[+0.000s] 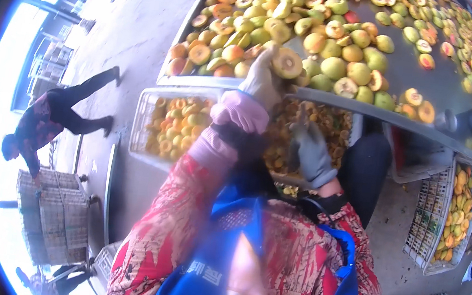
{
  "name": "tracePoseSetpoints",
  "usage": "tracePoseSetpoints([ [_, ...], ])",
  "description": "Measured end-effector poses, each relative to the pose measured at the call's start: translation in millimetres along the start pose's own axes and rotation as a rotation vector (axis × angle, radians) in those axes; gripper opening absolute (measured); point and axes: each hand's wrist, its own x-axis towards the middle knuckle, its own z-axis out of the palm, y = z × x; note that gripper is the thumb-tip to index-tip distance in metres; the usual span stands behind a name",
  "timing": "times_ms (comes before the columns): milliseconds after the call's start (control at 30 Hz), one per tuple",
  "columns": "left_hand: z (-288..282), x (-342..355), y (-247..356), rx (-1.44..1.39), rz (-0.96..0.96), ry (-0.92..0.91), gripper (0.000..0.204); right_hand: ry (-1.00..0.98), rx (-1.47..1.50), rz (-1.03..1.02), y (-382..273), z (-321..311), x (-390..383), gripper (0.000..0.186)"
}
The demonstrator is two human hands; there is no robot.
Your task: Pitting and sorting apricots at a processing table in a warehouse setting.
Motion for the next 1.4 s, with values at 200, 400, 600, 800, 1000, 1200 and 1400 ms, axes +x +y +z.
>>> tracePoseSetpoints([
  [200, -48, -48, -36, -0.230, -0.030, 0.131, 0.047, 0.016, -0.369, -0.364, 1, 21, 0, 0.028],
  [400, -51, -73, -51, 0.043, 0.122, 0.018, 0.039, -0.065, -0.181, -0.234, 7, 24, 2, 0.028],
  [600, -66, -66, -47, 0.509, 0.104, 0.097, 0.039, -0.077, -0.468, -0.331, 40, 7, 29, 0.027],
  [800, -64, -73, -56, -0.152, -0.005, -0.025, 0.037, 0.171, -0.306, -0.202, 37, 3, 18, 0.026],
  [1000, -60, -68, -79, -0.237, -0.023, 0.057, 0.040, 0.083, -0.705, -0.301, 66, 3, 21, 0.025],
  [1200, -107, -45, -94, 1.072, 0.242, -0.124, 0.039, 0.039, -0.663, -0.208, 62, 7, 24, 0.023],
  [1400, -81, -51, -96, -0.202, 0.030, 0.242, 0.035, 0.004, -0.415, -0.089, 54, 12, 28, 0.040],
])
